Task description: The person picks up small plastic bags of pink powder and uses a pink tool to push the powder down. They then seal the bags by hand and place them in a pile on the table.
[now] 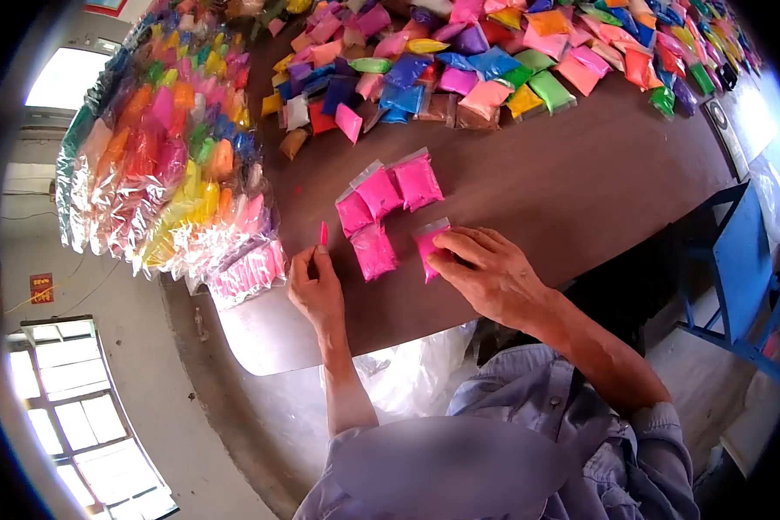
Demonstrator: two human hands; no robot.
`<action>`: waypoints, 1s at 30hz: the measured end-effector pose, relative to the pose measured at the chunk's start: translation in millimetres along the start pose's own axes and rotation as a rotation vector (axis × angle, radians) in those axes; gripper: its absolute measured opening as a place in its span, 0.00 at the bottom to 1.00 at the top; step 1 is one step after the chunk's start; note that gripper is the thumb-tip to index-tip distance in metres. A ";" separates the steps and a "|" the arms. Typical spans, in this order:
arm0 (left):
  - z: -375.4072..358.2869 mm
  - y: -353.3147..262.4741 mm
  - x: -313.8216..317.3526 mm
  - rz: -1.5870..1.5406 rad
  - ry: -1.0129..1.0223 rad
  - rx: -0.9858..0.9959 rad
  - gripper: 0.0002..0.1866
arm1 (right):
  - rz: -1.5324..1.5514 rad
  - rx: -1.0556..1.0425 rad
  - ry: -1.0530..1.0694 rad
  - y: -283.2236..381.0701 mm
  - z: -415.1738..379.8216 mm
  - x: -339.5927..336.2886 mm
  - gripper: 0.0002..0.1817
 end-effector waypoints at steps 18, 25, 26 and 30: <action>-2.2 14.0 3.2 -0.036 0.035 -0.143 0.09 | 0.001 -0.012 -0.013 -6.4 26.8 30.8 0.19; -2.4 11.3 4.8 -0.058 0.016 -0.138 0.08 | 0.014 -0.023 -0.044 -5.9 26.6 30.6 0.18; -2.4 9.2 4.0 -0.027 0.017 -0.130 0.08 | 0.011 -0.025 -0.049 -5.6 26.1 30.2 0.18; -0.8 -1.0 3.3 0.019 0.000 -0.010 0.07 | -0.007 -0.045 -0.052 -3.4 24.0 27.3 0.19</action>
Point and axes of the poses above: each hand's wrist, its own z-axis towards the middle knuckle, its own x-axis out of the palm, y = z × x, the point moved 8 cm from there along z, towards the middle knuckle, and after that the axes turned 5 degrees about x, right-handed, at the moved point
